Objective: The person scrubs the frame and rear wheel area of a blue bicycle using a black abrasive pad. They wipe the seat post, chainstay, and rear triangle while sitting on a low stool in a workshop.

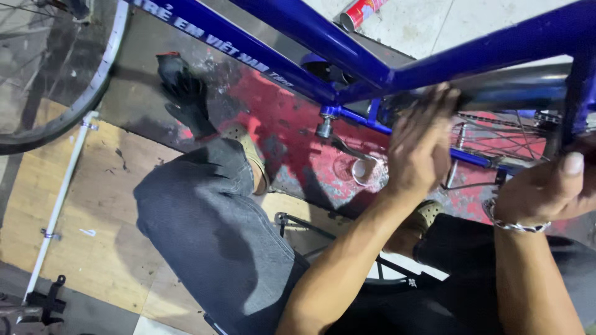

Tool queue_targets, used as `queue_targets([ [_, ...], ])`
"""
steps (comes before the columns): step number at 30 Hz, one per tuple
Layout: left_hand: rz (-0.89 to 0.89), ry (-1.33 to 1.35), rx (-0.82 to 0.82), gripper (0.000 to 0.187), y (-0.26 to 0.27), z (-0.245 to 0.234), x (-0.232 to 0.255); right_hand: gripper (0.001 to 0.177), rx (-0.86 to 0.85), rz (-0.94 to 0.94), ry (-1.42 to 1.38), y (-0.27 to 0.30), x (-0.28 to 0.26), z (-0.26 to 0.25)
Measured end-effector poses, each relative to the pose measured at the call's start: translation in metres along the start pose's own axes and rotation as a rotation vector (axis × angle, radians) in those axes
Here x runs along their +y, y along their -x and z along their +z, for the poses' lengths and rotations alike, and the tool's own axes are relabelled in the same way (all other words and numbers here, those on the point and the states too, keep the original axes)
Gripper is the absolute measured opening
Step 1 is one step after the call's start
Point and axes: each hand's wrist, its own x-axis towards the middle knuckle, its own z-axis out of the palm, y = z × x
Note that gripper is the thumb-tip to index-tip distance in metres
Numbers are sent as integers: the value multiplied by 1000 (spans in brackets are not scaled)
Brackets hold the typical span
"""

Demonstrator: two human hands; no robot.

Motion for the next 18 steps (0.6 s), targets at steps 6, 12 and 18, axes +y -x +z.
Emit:
queue_targets([
  [6,145,-217,103,22,-13,-8,-12,34,47,38,71,4,5,-8],
  [12,396,-186,61,20,6,6,6,37,9,28,15,9,19,-19],
  [18,218,-413,14,33,7,-39,-71,33,-92,70,57,3,8,-15],
])
